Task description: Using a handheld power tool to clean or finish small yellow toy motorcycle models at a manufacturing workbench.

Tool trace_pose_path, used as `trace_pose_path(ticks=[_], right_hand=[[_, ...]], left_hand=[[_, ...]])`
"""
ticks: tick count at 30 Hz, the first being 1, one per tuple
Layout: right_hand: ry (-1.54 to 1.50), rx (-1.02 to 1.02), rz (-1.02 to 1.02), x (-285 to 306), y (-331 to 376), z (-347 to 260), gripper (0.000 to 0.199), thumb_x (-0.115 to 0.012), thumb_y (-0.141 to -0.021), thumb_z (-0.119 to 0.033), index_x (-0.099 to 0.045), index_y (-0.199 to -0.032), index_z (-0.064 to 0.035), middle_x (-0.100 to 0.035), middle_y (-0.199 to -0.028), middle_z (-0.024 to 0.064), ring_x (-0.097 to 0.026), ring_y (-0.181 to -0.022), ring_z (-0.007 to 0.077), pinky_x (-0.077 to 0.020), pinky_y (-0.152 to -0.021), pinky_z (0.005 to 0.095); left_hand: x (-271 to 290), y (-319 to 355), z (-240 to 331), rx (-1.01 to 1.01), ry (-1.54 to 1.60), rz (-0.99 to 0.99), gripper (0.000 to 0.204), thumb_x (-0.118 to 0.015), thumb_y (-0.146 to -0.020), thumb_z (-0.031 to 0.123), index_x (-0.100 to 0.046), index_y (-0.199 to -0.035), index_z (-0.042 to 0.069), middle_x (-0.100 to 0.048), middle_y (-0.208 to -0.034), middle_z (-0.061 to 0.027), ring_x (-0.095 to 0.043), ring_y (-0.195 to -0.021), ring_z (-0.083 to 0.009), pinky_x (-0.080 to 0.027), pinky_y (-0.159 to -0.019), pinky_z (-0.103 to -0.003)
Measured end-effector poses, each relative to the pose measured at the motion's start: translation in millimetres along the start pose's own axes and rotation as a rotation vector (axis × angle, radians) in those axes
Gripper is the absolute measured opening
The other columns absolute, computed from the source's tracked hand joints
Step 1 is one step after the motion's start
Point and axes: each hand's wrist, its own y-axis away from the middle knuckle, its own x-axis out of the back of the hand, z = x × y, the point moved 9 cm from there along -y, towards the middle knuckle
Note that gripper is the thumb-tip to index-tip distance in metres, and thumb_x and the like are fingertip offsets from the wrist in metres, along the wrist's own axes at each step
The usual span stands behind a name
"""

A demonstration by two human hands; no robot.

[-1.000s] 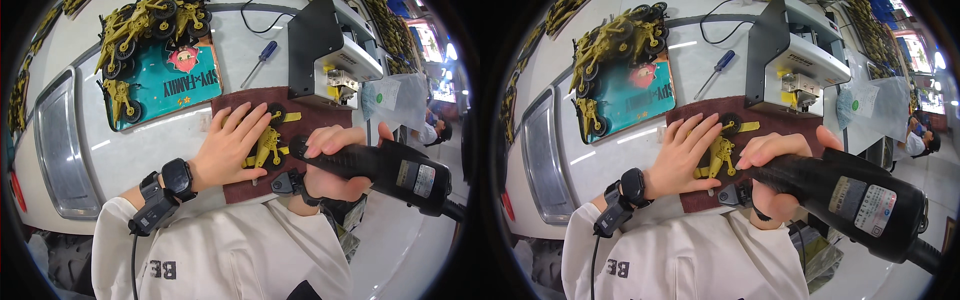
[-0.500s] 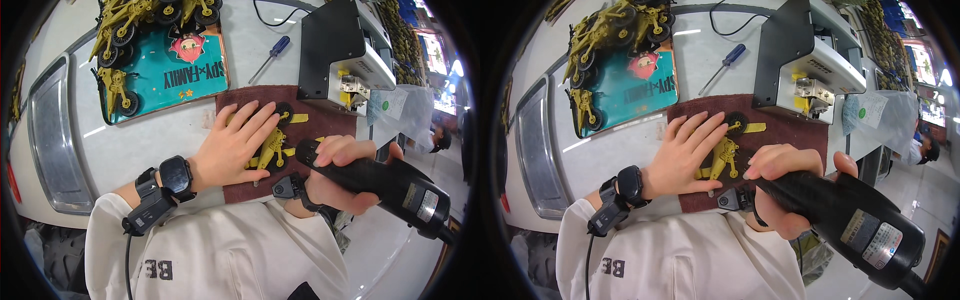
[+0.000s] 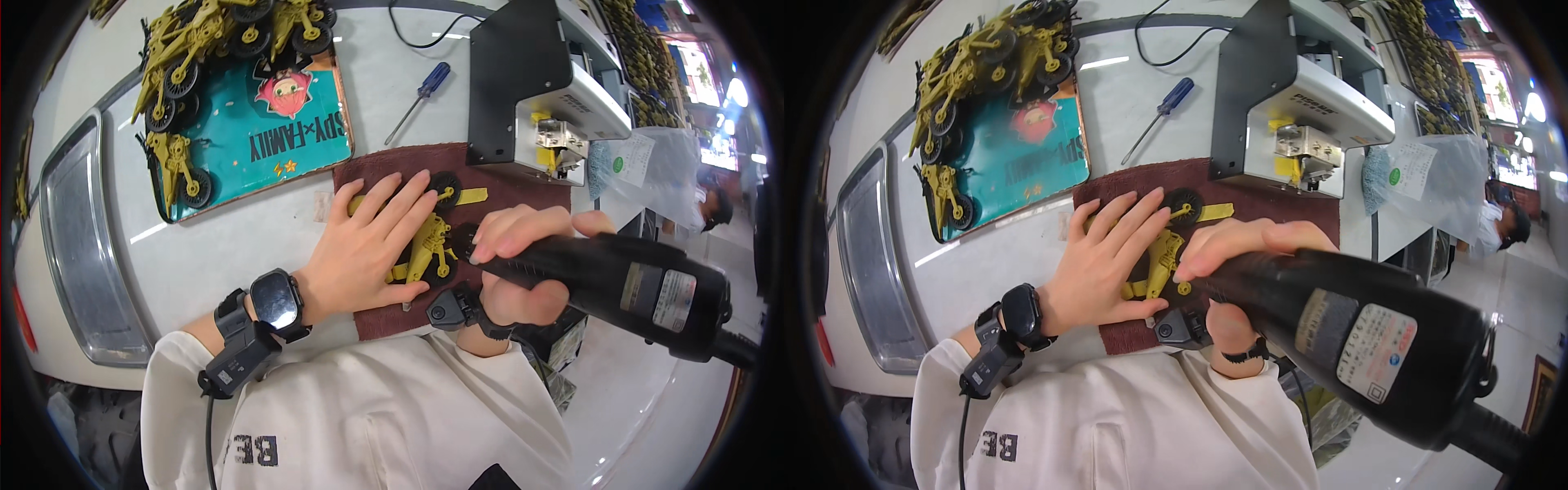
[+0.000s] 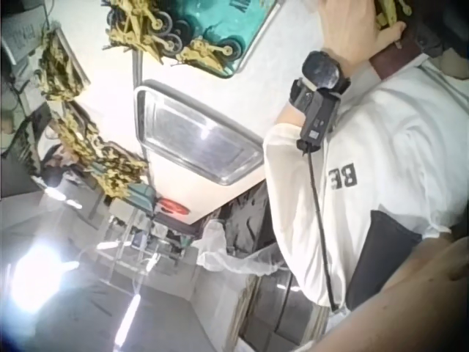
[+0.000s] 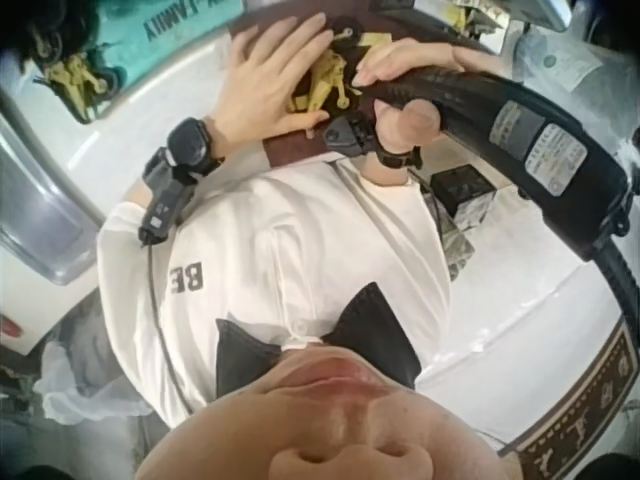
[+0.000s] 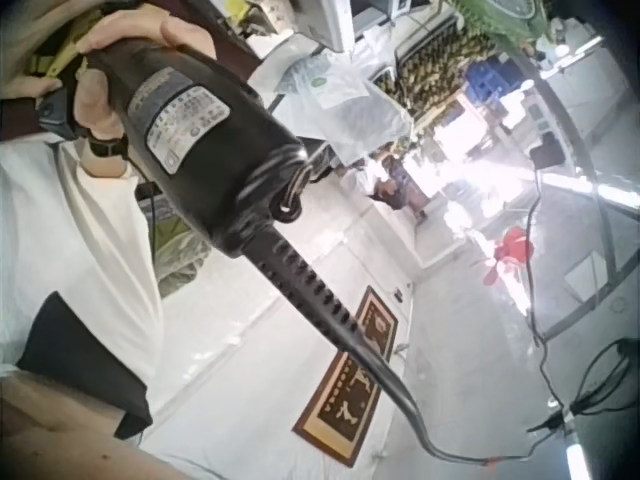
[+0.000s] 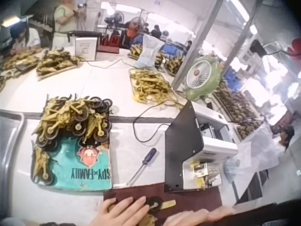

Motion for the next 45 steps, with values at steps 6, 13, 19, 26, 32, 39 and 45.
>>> trace_pose_path(ticks=[6,13,19,26,32,39,45], right_hand=[[0.367,0.288,0.507,68.0,-29.9,-73.8,0.067,-0.041,-0.088,-0.056,-0.027,-0.13,-0.0057,-0.054,-0.066,0.0079,-0.052,-0.049,0.0186,-0.043,-0.046,0.0307],[0.693,0.284,0.564,82.4,-67.7,-59.2,0.043,-0.048,-0.086,-0.031,-0.038,-0.113,0.0012,-0.053,-0.06,0.0107,-0.05,-0.047,0.0183,-0.045,-0.047,0.03],[0.185,0.154,0.316,55.0,-35.5,-56.8,0.066,-0.056,-0.086,-0.04,-0.024,-0.13,-0.0041,-0.054,-0.067,0.0142,-0.053,-0.049,0.0221,-0.0449,-0.046,0.0335],[-0.02,0.206,0.071,-21.2,-8.1,-39.1,0.081,-0.056,-0.085,-0.048,-0.007,-0.136,-0.0059,-0.055,-0.077,0.0183,-0.056,-0.055,0.0267,-0.0484,-0.056,0.0384],[0.105,0.12,0.072,-20.0,-15.8,-10.3,0.08,-0.064,-0.082,-0.039,-0.013,-0.133,-0.005,-0.056,-0.079,0.0176,-0.057,-0.057,0.0249,-0.05,-0.056,0.0341],[-0.051,0.138,0.118,-18.7,-17.2,-10.0,0.081,-0.063,-0.082,-0.04,-0.01,-0.133,-0.0069,-0.055,-0.08,0.0185,-0.057,-0.058,0.0263,-0.0501,-0.056,0.036],[-0.045,0.149,0.122,-22.2,-13.7,-19.0,0.078,-0.061,-0.084,-0.041,-0.01,-0.132,-0.0069,-0.055,-0.081,0.0183,-0.057,-0.059,0.0269,-0.0495,-0.059,0.0384]], left_hand=[[0.5,-0.7,4.6,-0.004,-0.037,0.003,0.089,-0.068,-0.064,0.05,-0.035,-0.134,0.005,-0.032,-0.141,-0.0134,-0.035,-0.124,-0.0317,-0.02,-0.101,-0.048],[-0.2,2.4,1.9,0.009,-0.03,0.01,0.089,-0.069,-0.064,0.049,-0.035,-0.134,0.004,-0.031,-0.141,-0.0155,-0.034,-0.125,-0.0322,-0.019,-0.102,-0.047],[3.3,4.4,-0.6,0.027,0.014,0.072,0.096,-0.07,-0.064,0.048,-0.029,-0.136,-0.001,-0.029,-0.142,-0.017,-0.031,-0.127,-0.033,-0.02,-0.103,-0.047],[6.4,4.8,-1.1,0.023,0.031,0.073,0.102,-0.075,-0.06,0.043,-0.025,-0.136,-0.002,-0.033,-0.138,-0.0189,-0.032,-0.127,-0.0314,-0.023,-0.103,-0.046],[4.0,6.7,-2.6,0.022,0.004,0.064,0.103,-0.077,-0.058,0.04,-0.024,-0.136,-0.002,-0.033,-0.137,-0.019,-0.032,-0.127,-0.0311,-0.022,-0.103,-0.046],[7.2,6.7,-4.4,0.026,0.071,0.075,0.102,-0.077,-0.058,0.038,-0.025,-0.135,-0.004,-0.033,-0.137,-0.0199,-0.033,-0.126,-0.0312,-0.022,-0.103,-0.045],[3.0,4.8,-7.6,0.038,0.094,0.064,0.097,-0.073,-0.062,0.04,-0.026,-0.136,-0.002,-0.031,-0.14,-0.0172,-0.032,-0.127,-0.0314,-0.02,-0.103,-0.045]])
